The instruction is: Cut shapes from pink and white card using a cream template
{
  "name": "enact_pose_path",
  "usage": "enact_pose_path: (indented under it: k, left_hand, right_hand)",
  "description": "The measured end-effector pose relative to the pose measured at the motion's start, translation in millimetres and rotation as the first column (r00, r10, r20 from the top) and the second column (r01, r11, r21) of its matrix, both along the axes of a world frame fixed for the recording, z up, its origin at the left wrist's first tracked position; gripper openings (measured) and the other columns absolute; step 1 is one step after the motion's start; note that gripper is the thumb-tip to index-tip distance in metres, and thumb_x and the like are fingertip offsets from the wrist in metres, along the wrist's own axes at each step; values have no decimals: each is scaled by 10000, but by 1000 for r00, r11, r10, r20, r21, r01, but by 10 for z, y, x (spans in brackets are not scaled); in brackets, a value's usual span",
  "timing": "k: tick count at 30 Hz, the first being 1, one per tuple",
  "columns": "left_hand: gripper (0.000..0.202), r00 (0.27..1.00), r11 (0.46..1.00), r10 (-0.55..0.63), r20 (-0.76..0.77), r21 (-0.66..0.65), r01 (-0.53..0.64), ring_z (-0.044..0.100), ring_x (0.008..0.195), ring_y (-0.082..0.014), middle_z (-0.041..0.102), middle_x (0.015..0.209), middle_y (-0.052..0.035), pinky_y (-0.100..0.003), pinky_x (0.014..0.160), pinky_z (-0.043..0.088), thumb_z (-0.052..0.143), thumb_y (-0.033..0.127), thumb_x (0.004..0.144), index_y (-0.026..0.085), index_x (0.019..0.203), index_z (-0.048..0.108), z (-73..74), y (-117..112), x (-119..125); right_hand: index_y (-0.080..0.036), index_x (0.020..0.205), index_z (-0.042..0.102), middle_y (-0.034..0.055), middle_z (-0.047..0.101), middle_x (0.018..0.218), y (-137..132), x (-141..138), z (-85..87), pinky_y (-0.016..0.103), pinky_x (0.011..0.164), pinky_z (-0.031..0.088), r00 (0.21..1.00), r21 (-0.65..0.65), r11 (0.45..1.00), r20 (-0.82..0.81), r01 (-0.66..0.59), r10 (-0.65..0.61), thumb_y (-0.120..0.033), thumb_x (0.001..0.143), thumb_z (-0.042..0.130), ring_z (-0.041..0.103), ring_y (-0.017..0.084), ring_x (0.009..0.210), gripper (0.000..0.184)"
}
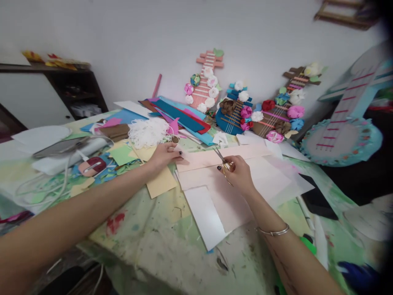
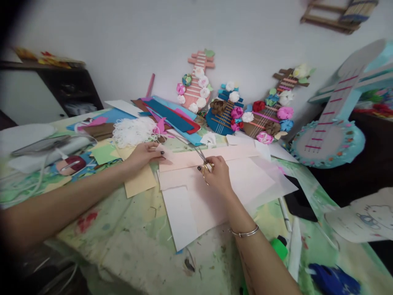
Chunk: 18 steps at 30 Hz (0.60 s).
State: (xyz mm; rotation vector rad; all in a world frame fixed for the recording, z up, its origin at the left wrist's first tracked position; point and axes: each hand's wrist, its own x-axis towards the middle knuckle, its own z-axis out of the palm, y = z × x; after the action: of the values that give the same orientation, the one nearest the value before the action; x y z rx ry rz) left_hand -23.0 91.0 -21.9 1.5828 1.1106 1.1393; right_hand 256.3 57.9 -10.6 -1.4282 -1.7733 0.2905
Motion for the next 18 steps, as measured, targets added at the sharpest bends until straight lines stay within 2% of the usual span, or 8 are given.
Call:
enact_pose_path:
  k: [4, 7, 8, 10, 13, 15, 16, 18]
  left_hand:
    - [278, 982, 989, -10, -189, 142, 38, 657, 908, -181, 653, 1091, -68, -369, 788, 576, 618, 352, 954, 143, 1137, 619, 307, 184, -15]
    - [91, 949, 949, 14, -314, 303, 86, 644, 952, -219, 686, 952, -42, -367, 873, 515, 704, 225, 848, 141, 867, 675, 599, 343, 22]
    - [31, 935, 927, 10, -355, 353, 125, 629, 1020, -243, 693, 933, -43, -368, 937, 472, 705, 162, 808, 150, 805, 677, 679, 395, 48]
    - [70, 886, 874, -41, -462, 413, 255, 604, 1098, -263, 696, 975, -56, -386, 1005, 415, 682, 94, 782, 162, 796, 683, 780, 489, 118]
    - [29, 774, 786, -97, -626, 429, 445, 611, 1090, -250, 683, 1030, -83, -414, 1006, 440, 676, 148, 847, 160, 870, 689, 743, 569, 253]
    - [215, 685, 731, -103, -721, 412, 544, 626, 1045, -218, 647, 1155, -84, -438, 930, 520, 628, 311, 940, 155, 1087, 648, 616, 573, 327]
    - [287, 642, 708, -96, -760, 401, 581, 629, 1049, -219, 625, 1212, -96, -434, 911, 539, 607, 350, 958, 161, 1174, 618, 537, 562, 347]
    - [316, 557, 671, -71, -827, 374, 641, 627, 1060, -224, 611, 1242, -105, -433, 905, 548, 597, 350, 964, 164, 1220, 599, 381, 522, 344]
  right_hand:
    - [-201, 844, 678, 62, 618, 865, 39, 84, -12, 357, 643, 463, 1000, 25, 999, -6, 22, -21, -349, 677, 706, 531, 182, 638, 224]
    - [-195, 866, 679, 77, 618, 890, 53, 115, -15, 357, 642, 461, 999, 31, 999, -3, 44, -44, -380, 693, 706, 529, 186, 650, 255]
    - [-193, 874, 677, 81, 616, 904, 55, 116, -17, 358, 646, 463, 999, 33, 998, -2, 53, -53, -380, 698, 703, 527, 185, 654, 258]
    - [-193, 884, 672, 83, 610, 918, 52, 110, -21, 361, 660, 468, 998, 34, 997, 2, 69, -69, -378, 704, 698, 521, 183, 659, 260]
    - [-195, 883, 664, 78, 602, 913, 39, 99, -16, 368, 675, 474, 997, 34, 996, 6, 82, -82, -388, 709, 695, 517, 181, 652, 262]
    - [-193, 882, 661, 81, 601, 917, 29, 100, -2, 373, 683, 477, 996, 41, 995, 1, 90, -90, -392, 711, 693, 523, 184, 655, 265]
    - [-192, 883, 659, 84, 603, 922, 26, 103, 7, 376, 690, 479, 996, 47, 994, -4, 94, -94, -390, 711, 691, 529, 187, 662, 264]
    - [-189, 886, 658, 88, 606, 924, 22, 111, 23, 378, 701, 478, 995, 62, 993, -17, 100, -100, -383, 715, 686, 540, 194, 677, 260]
